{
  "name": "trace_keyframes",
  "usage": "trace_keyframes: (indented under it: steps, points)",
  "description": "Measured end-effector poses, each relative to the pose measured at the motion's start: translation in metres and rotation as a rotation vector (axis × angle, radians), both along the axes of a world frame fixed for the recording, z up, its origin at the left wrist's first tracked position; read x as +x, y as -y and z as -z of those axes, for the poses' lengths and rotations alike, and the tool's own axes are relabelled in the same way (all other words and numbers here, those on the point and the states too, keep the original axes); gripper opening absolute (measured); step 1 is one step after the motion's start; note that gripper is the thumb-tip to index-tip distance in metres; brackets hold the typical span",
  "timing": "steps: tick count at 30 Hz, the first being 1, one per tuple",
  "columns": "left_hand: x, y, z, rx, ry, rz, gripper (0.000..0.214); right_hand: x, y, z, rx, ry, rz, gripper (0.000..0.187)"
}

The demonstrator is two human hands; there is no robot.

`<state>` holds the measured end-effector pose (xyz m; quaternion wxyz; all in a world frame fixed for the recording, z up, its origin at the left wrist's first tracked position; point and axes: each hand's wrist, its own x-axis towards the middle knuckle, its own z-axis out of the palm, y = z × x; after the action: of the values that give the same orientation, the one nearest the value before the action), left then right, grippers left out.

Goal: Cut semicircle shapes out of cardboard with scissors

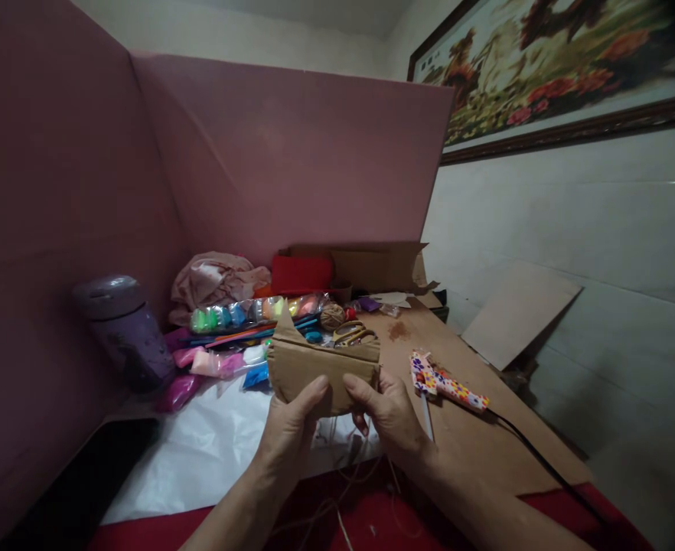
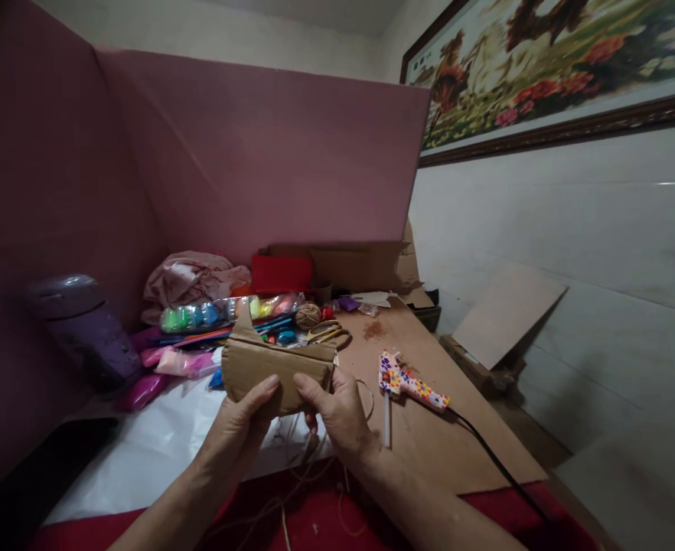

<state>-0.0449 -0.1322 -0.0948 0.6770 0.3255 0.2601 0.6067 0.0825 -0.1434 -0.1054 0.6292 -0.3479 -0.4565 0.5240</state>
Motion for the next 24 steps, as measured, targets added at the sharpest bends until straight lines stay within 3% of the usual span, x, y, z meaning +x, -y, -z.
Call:
trace_keyframes:
  steps: [8, 13, 15, 16, 18, 19, 22, 24]
  points:
    - [-0.001, 0.002, 0.000, -0.026, -0.011, 0.012, 0.057, -0.011, 0.004, 0.003, -0.010, -0.007, 0.097, 0.028]
    - [-0.009, -0.002, -0.014, -0.012, 0.005, -0.149, 0.055, 0.000, 0.001, -0.006, 0.094, 0.168, -0.043, 0.038]
    - [-0.019, -0.006, -0.025, 0.007, 0.070, -0.240, 0.051, 0.018, -0.010, -0.021, 0.175, 0.428, 0.006, 0.042]
    - [-0.025, -0.008, -0.030, 0.023, 0.109, -0.276, 0.049, 0.028, -0.018, -0.029, 0.202, 0.604, 0.102, 0.043]
    - [-0.035, -0.012, -0.040, 0.017, 0.171, -0.333, 0.043, 0.048, -0.040, -0.045, 0.202, 1.240, 0.273, 0.041]
    - [-0.039, -0.014, -0.044, 0.009, 0.197, -0.350, 0.040, 0.056, -0.053, -0.050, 0.182, 1.361, 0.288, 0.035]
    - [-0.044, -0.016, -0.047, 0.019, 0.238, -0.372, 0.042, 0.066, -0.093, -0.051, 0.132, 1.603, 0.170, 0.020]
    - [-0.044, -0.017, -0.045, 0.038, 0.233, -0.361, 0.047, 0.064, -0.113, -0.043, 0.111, 1.743, 0.055, 0.022]
